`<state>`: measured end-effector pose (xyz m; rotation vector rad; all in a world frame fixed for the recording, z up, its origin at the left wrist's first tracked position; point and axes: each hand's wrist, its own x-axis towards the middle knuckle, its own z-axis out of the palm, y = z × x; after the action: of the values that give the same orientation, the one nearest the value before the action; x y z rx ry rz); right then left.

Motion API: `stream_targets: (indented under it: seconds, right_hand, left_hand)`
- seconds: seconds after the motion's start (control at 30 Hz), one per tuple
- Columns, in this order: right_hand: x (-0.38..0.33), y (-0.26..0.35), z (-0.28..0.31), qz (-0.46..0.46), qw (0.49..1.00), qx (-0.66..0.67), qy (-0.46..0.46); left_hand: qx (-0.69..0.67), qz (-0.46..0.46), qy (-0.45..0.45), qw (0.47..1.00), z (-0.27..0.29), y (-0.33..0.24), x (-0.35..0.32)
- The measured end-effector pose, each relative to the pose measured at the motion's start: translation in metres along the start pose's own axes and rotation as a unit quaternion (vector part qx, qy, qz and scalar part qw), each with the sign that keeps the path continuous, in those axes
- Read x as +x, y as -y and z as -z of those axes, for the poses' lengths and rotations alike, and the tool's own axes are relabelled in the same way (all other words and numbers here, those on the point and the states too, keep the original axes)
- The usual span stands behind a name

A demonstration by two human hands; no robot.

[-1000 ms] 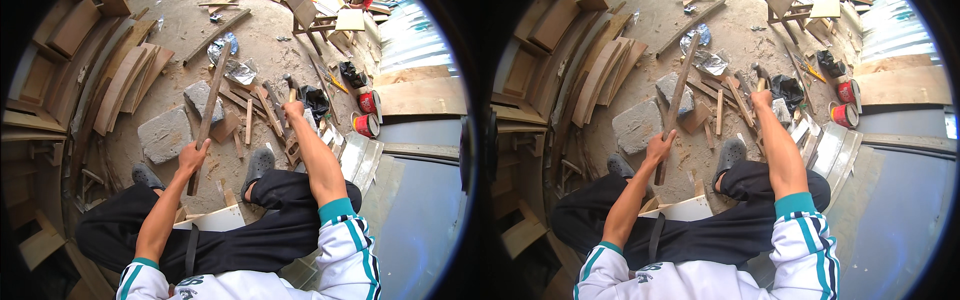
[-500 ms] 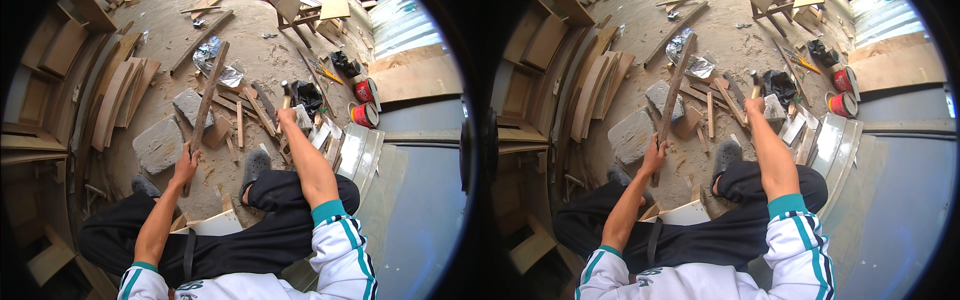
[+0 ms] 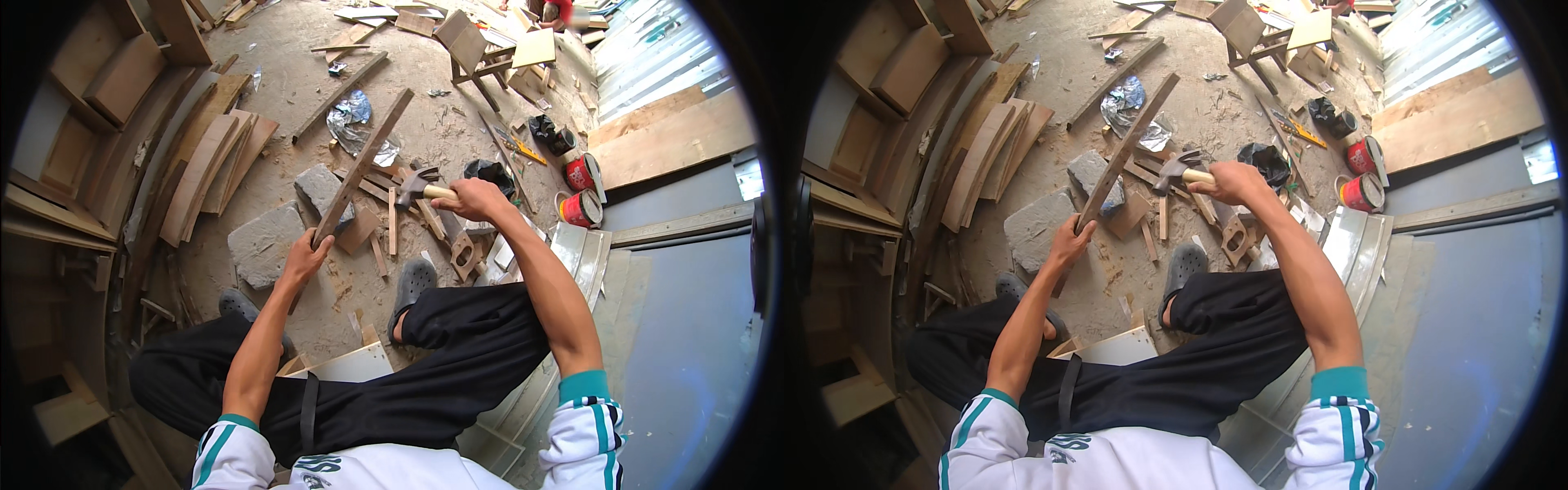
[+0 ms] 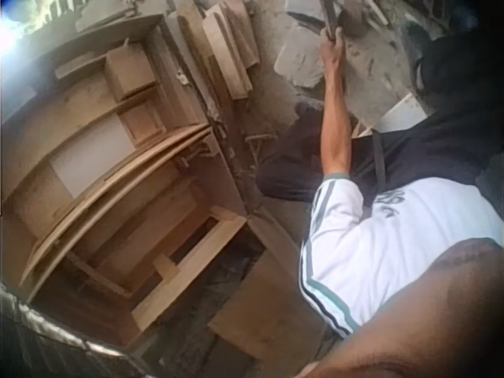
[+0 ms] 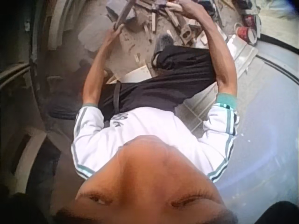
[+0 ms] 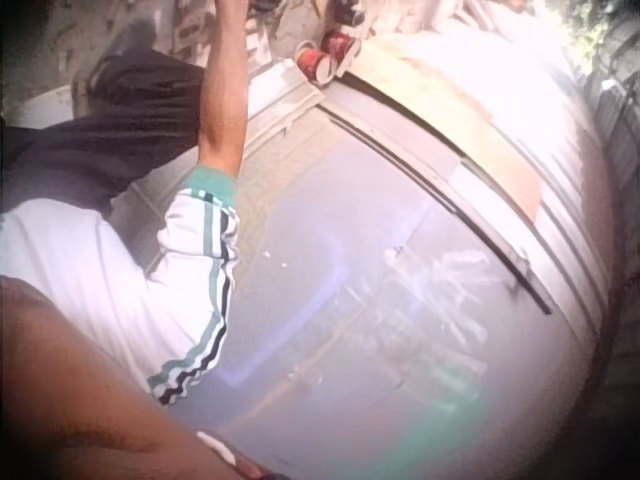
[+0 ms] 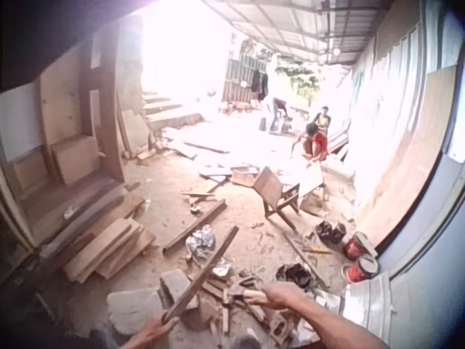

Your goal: The person sits on the floor and uses a hammer to strike a metal bar placed on a small wooden plank, splitting the plank into smaller pieces. The person repeatedly repositions the wood and strikes it to continue splitting.

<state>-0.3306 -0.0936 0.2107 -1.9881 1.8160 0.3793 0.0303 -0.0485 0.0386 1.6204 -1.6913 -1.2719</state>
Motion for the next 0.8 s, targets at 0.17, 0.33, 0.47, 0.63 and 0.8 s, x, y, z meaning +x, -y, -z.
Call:
stream_targets:
  seconds: [0.17, 0.33, 0.47, 0.63, 0.8]
  right_hand:
    - [-0.049, 0.068, 0.014, 0.101, 0.991, -0.077, -0.043]
    - [-0.052, 0.092, -0.003, 0.141, 0.983, -0.097, -0.069]
    - [-0.043, 0.11, 0.008, 0.154, 0.979, -0.118, -0.057]
    - [-0.028, 0.113, 0.008, 0.206, 0.967, -0.106, -0.102]
    - [-0.021, 0.117, 0.015, 0.178, 0.97, -0.094, -0.133]
  left_hand:
    - [0.05, -0.088, -0.045, 0.994, 0.024, -0.019, -0.013]
    - [0.121, -0.135, -0.069, 0.981, 0.047, -0.043, -0.033]
    - [0.161, -0.173, -0.093, 0.967, 0.068, -0.041, -0.045]
    - [0.183, -0.182, -0.117, 0.959, 0.086, -0.031, -0.054]
    - [0.154, -0.194, -0.145, 0.958, 0.095, -0.02, -0.056]
